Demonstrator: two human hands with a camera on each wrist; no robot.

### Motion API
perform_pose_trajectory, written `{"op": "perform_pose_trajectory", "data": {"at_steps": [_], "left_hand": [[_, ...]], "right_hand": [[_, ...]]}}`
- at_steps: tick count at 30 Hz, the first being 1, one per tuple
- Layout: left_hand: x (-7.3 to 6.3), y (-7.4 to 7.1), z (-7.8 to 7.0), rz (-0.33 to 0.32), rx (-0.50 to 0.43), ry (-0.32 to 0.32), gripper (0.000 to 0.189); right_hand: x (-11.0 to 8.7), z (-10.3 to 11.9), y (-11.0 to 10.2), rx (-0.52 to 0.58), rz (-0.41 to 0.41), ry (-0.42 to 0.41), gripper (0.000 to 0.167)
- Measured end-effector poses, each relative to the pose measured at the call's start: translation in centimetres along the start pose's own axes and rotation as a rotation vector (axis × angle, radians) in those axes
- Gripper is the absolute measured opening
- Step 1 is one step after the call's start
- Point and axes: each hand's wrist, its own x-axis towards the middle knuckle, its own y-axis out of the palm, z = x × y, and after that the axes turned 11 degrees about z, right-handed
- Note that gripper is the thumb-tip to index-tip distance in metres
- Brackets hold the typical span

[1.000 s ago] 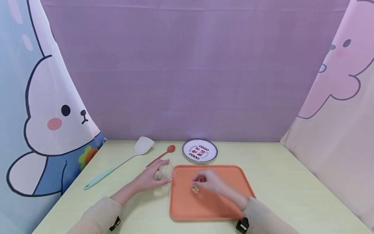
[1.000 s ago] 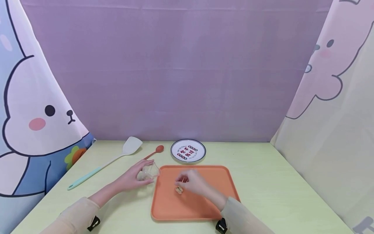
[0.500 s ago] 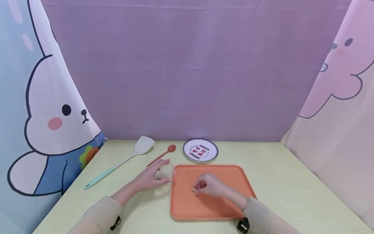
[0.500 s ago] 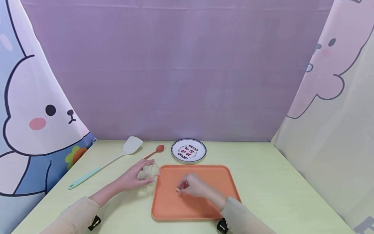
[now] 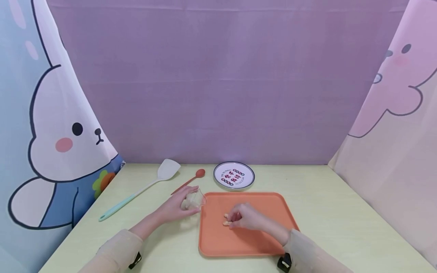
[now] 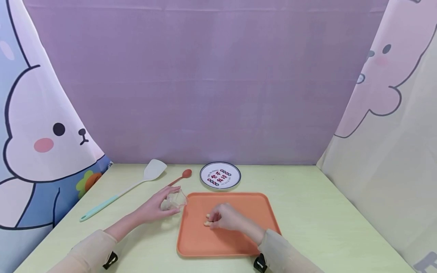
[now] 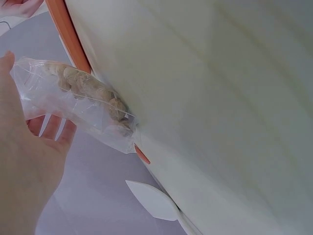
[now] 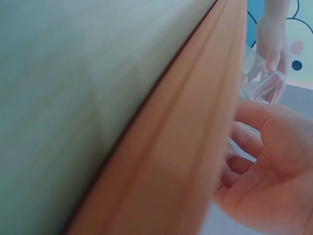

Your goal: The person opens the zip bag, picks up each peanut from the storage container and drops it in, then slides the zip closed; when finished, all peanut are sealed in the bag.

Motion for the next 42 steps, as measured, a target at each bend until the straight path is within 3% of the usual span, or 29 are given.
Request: {"op": "perform_pose_trajectory", "data": {"at_steps": [17,27,30,35,42], "left_hand": [[0.0,0.1,-0.1,-0.013,0.01,0.013,0.073],[0.0,0.2,-0.2,-0.011,0.01,0.016,0.07],[0.0,0.2,-0.3,-0.007,0.005,0.011,0.07],[0.0,0.1,-0.4,0.002,0.002,-0.011,0.071],[0.0,0.0,-0.5,0.009,-0.006,-0.018,0.071]], "right_hand": [[-0.1,0.0,0.0,-0.036,-0.004,-0.027,0.014],[-0.2,-0.3,-0.2,-0.006,0.035,-0.002,0.011],[-0.4,-0.4,-0.3,0.051,0.036,0.026,0.012],[-0.8,-0.5,-0.9,0.097,-0.002,0.076,0.01],[-0.7,-0.1,-2.1,0.133,-0.07,0.062,0.005]]}}
